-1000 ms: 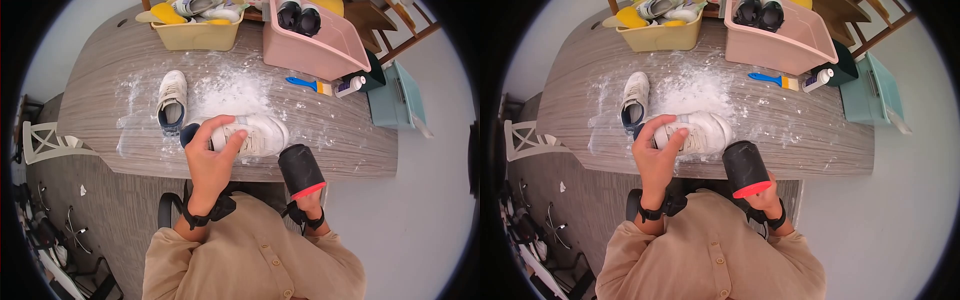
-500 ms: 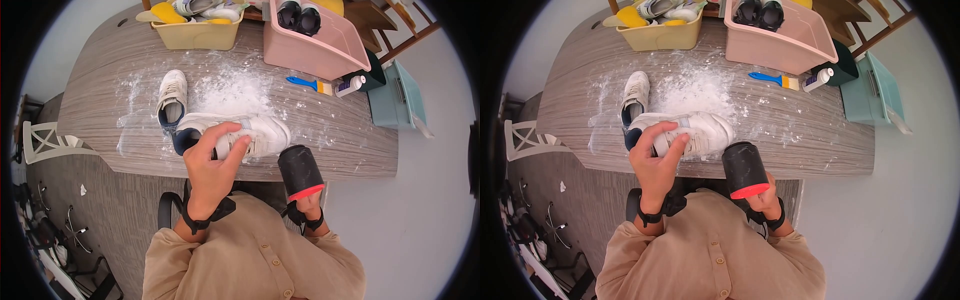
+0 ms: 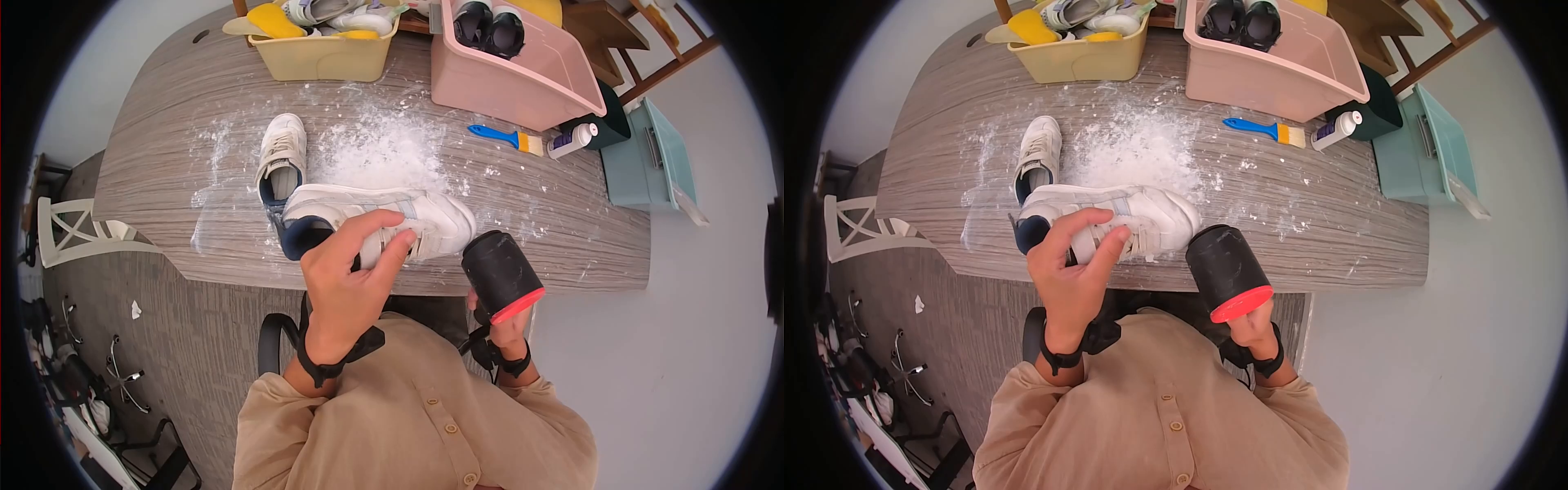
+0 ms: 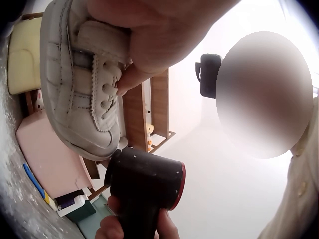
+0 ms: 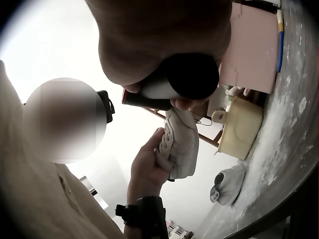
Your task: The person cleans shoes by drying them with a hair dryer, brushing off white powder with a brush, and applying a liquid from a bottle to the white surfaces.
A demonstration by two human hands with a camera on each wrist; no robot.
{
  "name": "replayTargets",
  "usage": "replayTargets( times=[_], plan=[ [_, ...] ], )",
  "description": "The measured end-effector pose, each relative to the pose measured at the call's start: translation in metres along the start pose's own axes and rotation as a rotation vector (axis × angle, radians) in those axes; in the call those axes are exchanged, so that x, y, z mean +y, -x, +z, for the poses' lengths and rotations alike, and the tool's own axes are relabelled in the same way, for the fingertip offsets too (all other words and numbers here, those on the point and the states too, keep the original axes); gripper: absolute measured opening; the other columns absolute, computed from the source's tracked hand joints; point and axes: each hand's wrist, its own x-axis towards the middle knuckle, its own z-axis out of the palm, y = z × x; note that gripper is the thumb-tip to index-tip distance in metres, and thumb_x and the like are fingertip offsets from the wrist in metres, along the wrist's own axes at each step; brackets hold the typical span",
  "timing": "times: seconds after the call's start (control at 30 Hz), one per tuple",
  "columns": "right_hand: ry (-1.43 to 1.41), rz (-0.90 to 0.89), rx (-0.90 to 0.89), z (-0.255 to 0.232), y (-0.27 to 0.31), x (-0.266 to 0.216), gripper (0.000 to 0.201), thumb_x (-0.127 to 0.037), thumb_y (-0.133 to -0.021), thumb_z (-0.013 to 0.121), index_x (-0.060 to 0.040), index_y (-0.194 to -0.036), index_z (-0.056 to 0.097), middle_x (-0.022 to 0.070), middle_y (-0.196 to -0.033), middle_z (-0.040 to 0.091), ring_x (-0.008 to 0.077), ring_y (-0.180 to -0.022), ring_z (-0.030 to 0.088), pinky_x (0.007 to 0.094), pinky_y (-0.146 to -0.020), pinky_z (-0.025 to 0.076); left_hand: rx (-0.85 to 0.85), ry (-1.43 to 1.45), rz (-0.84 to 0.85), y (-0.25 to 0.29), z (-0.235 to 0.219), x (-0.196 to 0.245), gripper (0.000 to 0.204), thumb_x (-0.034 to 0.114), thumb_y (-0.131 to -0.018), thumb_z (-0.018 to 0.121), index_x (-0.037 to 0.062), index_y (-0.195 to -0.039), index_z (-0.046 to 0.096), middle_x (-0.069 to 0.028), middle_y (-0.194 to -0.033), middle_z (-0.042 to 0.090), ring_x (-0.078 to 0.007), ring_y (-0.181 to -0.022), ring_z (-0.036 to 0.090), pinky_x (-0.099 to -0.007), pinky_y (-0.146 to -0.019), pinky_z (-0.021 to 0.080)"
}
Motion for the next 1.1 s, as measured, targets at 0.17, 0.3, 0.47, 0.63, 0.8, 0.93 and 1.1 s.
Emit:
replayTargets(
  times=[0.17, 0.3, 0.47, 0.63, 0.8, 0.93, 1.1],
  plan=[
    [0.012, 0.004, 0.000, -0.004, 0.003, 0.003, 0.050, -0.034, -0.090, 0.047, 0.0087, -0.116, 0.050, 0.0122, -0.072, 0.059, 0.0165, -0.058, 0.054, 0.0284, -0.053, 0.044, -0.017, -0.012, 0.033, 0.003, 0.001, -0.003, 0.017, 0.005, -0.073, 0.075, 0.0022, -0.088, 0.067, -0.0085, -0.072, 0.066, -0.0096, -0.051, 0.054, -0.0218, -0.046, 0.041],
    [0.032, 0.002, 0.001, -0.004, -0.001, -0.002, 0.052, -0.035, -0.089, 0.048, 0.0091, -0.117, 0.050, 0.0122, -0.072, 0.059, 0.0167, -0.058, 0.054, 0.0283, -0.053, 0.043, -0.009, -0.023, 0.085, 0.003, 0.001, -0.004, 0.016, 0.005, -0.072, 0.075, 0.0035, -0.087, 0.067, -0.0074, -0.071, 0.066, -0.0112, -0.046, 0.051, -0.0225, -0.044, 0.038],
    [0.028, 0.017, 0.006, -0.005, -0.001, 0.000, 0.055, -0.038, -0.089, 0.048, 0.0090, -0.117, 0.050, 0.0119, -0.073, 0.059, 0.0168, -0.058, 0.054, 0.0285, -0.053, 0.043, -0.056, -0.086, 0.104, 0.004, -0.003, 0.000, 0.015, 0.004, -0.072, 0.075, 0.0032, -0.084, 0.067, -0.0065, -0.071, 0.066, -0.0123, -0.049, 0.052, -0.0235, -0.048, 0.040],
    [-0.146, 0.104, 0.028, 0.000, -0.007, -0.014, 0.059, -0.042, -0.088, 0.051, 0.0086, -0.120, 0.047, 0.0127, -0.077, 0.058, 0.0171, -0.059, 0.054, 0.0289, -0.054, 0.043, -0.096, -0.120, 0.169, 0.005, -0.005, 0.000, 0.014, 0.002, -0.071, 0.075, 0.0012, -0.082, 0.067, -0.0077, -0.073, 0.068, -0.0133, -0.057, 0.061, -0.0228, -0.055, 0.046],
    [-0.259, 0.135, 0.027, 0.001, -0.009, -0.018, 0.066, -0.045, -0.087, 0.055, 0.0080, -0.123, 0.042, 0.0138, -0.080, 0.058, 0.0173, -0.059, 0.053, 0.0292, -0.054, 0.043, -0.106, -0.090, 0.249, 0.005, -0.004, -0.004, 0.015, 0.001, -0.070, 0.074, 0.0064, -0.083, 0.069, -0.0027, -0.072, 0.067, -0.0135, -0.043, 0.048, -0.0251, -0.043, 0.038],
    [-0.303, 0.160, 0.040, 0.002, -0.012, -0.023, 0.069, -0.047, -0.086, 0.057, 0.0077, -0.125, 0.040, 0.0145, -0.081, 0.057, 0.0174, -0.060, 0.054, 0.0290, -0.054, 0.043, -0.186, -0.158, 0.330, 0.005, -0.008, -0.002, 0.014, -0.002, -0.069, 0.074, 0.0048, -0.079, 0.068, -0.0051, -0.070, 0.068, -0.0125, -0.048, 0.057, -0.0214, -0.046, 0.041],
    [-0.371, 0.093, 0.037, 0.002, -0.017, -0.026, 0.046, -0.026, -0.091, 0.048, 0.0107, -0.119, 0.048, 0.0147, -0.088, 0.062, 0.0174, -0.064, 0.057, 0.0294, -0.059, 0.045, -0.246, -0.126, 0.380, 0.011, -0.004, -0.011, 0.015, -0.004, -0.068, 0.073, 0.0062, -0.079, 0.069, -0.0044, -0.069, 0.067, -0.0131, -0.047, 0.056, -0.0230, -0.045, 0.041]
  ],
)
